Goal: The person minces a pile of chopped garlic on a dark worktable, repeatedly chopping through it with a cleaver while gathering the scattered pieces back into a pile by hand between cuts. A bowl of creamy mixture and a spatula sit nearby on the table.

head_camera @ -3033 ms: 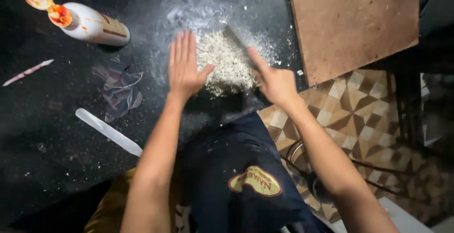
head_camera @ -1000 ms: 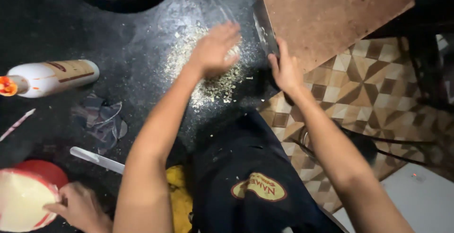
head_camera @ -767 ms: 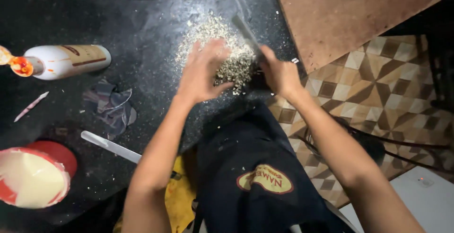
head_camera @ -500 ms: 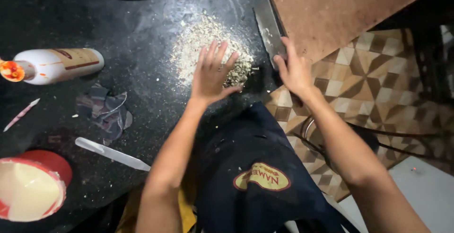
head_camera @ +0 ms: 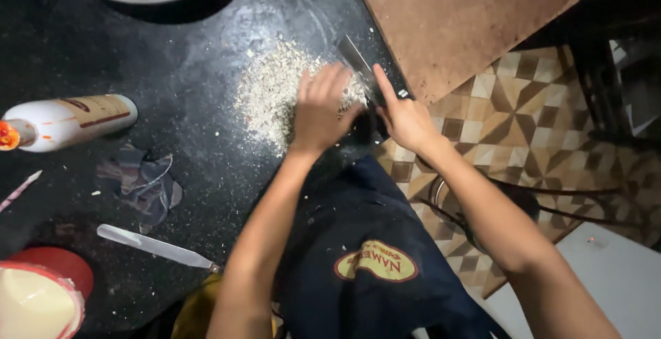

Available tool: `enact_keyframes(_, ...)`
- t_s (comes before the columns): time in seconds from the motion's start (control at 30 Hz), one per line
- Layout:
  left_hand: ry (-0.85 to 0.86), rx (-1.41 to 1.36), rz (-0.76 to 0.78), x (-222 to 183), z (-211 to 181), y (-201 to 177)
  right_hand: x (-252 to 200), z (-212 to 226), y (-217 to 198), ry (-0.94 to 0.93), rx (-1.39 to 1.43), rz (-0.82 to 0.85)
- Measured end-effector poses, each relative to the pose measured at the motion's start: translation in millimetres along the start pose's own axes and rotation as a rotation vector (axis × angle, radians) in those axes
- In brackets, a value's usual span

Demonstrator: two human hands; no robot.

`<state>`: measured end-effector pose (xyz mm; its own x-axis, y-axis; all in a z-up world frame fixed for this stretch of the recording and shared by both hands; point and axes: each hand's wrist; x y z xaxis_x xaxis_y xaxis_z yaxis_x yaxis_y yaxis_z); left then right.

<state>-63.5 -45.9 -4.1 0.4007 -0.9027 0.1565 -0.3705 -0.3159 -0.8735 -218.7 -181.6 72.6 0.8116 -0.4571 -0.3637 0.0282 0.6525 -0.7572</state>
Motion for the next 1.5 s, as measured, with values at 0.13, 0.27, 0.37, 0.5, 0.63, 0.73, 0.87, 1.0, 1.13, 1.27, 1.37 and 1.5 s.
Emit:
enact_keyframes(0.13, -0.205, -0.148, -0.001, 46.7, 22.8, 6.5, -4.7, 22.8, -15.4, 0.052, -0.089, 0.1)
enact_keyframes(0.27, -0.289, 0.027, 0.169, 75.8, 24.2, -7.4, 2.4, -18.8, 35.3, -0.016, -0.185, 0.041)
enact_keyframes(0.37, -0.336, -0.004, 0.216, 77.1, 34.1, 3.9, 27.6, -24.6, 37.2, -0.012, -0.255, 0.044)
enact_keyframes(0.5, -0.355, -0.069, 0.18, 71.9, 39.0, 12.5, 15.7, -5.0, 19.4, 0.033, -0.316, 0.165)
enact_keyframes(0.63, -0.341, -0.029, 0.142, 89.1, 49.3, 4.8, 33.1, -0.7, 18.9, -0.247, -0.252, -0.069)
enact_keyframes(0.73, -0.323, -0.071, 0.22, 57.0, 41.0, 10.1, -8.5, -12.0, 46.0, -0.101, -0.267, 0.039)
enact_keyframes(0.87, -0.321, -0.068, 0.143, 81.7, 56.2, 11.4, 30.9, -20.9, 45.8, -0.099, -0.338, 0.011)
enact_keyframes(1.0, -0.329, -0.121, 0.204, 62.6, 50.4, -2.3, 0.9, 25.4, 23.4, -0.074, -0.239, 0.066)
enact_keyframes(1.13, -0.331, -0.107, 0.26, 80.3, 67.1, -8.5, 25.2, 2.5, 42.9, -0.121, -0.268, 0.022)
enact_keyframes(1.27, -0.348, -0.139, 0.393, 60.6, 48.9, -20.8, -4.5, 22.4, 17.6, -0.027, -0.228, 0.144)
enact_keyframes(1.37, -0.367, -0.125, 0.41, 70.7, 57.5, -26.4, -1.8, 6.2, 56.3, -0.052, -0.236, 0.083)
enact_keyframes(1.5, -0.363, -0.199, 0.418, 61.5, 64.3, -19.2, 5.9, 7.3, 47.7, -0.011, -0.297, 0.065)
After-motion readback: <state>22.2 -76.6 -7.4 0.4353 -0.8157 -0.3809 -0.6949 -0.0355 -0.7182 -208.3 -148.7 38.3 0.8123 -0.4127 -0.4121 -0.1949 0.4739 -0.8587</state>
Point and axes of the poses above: each hand's wrist, its own x-axis towards the middle knuckle, its own y-axis out of the palm, z = x × y, and after that the axes turned 10 degrees about x, right-handed
